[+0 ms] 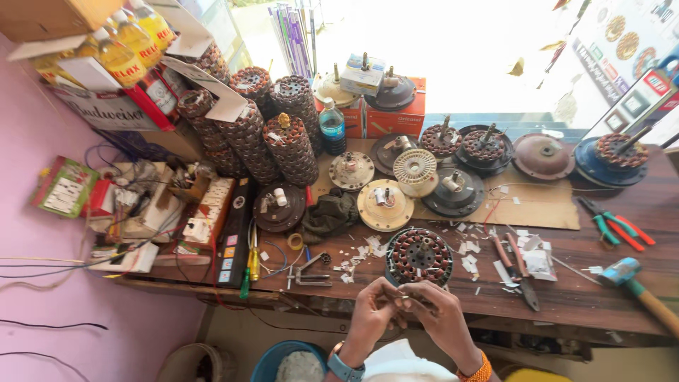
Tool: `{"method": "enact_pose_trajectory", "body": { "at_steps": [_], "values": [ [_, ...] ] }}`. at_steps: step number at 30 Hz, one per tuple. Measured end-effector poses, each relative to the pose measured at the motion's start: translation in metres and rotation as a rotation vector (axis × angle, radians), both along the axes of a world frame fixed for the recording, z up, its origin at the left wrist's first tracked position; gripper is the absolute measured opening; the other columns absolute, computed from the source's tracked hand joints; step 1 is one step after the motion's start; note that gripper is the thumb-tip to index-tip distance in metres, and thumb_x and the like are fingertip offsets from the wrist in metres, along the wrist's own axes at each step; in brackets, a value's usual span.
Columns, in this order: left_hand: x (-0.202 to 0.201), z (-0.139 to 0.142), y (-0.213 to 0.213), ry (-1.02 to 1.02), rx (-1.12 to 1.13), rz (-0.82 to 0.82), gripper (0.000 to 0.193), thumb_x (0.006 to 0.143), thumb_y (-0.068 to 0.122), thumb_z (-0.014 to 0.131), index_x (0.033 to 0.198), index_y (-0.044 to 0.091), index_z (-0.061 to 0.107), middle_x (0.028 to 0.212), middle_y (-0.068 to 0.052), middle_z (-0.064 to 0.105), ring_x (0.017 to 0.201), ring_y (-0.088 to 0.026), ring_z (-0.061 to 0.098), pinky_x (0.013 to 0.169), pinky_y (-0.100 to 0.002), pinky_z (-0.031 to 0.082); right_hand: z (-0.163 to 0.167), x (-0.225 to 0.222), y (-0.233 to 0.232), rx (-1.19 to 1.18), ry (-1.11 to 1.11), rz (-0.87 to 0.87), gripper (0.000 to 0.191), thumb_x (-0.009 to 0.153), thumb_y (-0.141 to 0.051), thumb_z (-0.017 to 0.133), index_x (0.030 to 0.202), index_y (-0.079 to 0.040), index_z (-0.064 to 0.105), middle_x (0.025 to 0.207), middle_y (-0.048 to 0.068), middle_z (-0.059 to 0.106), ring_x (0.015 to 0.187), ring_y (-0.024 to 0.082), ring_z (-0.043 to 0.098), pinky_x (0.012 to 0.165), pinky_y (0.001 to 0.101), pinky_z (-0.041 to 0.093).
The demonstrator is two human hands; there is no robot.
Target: The person works at a cluttered workbench rewinding a fan motor stator. They press copper wire coils into the stator slots by hand, use a green-handled tool to seat the windings, trim excess material with scissors, tap the assembly with a hammer, and fit small rings onto the motor shaft before reaching for another tool.
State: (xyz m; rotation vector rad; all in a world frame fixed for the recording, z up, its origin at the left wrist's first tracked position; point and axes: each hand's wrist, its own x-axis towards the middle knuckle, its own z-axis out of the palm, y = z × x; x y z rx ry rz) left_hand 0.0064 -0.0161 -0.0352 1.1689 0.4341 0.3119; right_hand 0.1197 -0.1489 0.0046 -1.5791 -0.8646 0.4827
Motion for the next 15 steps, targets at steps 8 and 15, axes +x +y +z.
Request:
{"method": "enact_pose_trajectory", "body": {
  "at_steps": [8,15],
  "values": [
    [-0.005,-0.007,0.0,0.053,0.002,-0.042,0.008,0.099,0.01,0.069,0.103,0.004,0.065,0.091,-0.004,0.076,0.075,-0.008,0.071,0.06,-0.02,0.054,-0.044,0.001,-0.008,-0.149,0.148,-0.06,0.02,0.083,-0.003,0.075,0.103,-0.003,0.074,0.088,0.006,0.081,0.081,0.013,0.078,0.067,0.0293,0.066],
    [-0.007,-0.015,-0.006,0.081,-0.183,0.006,0.02,0.095,0.019,0.077,0.101,0.001,0.07,0.088,-0.007,0.076,0.079,-0.01,0.074,0.058,-0.021,0.054,-0.047,0.003,-0.014,0.017,-0.384,-0.019,0.021,0.076,0.001,0.076,0.094,-0.004,0.068,0.093,0.005,0.075,0.082,0.02,0.077,0.069,0.0307,0.06]
  ]
}}
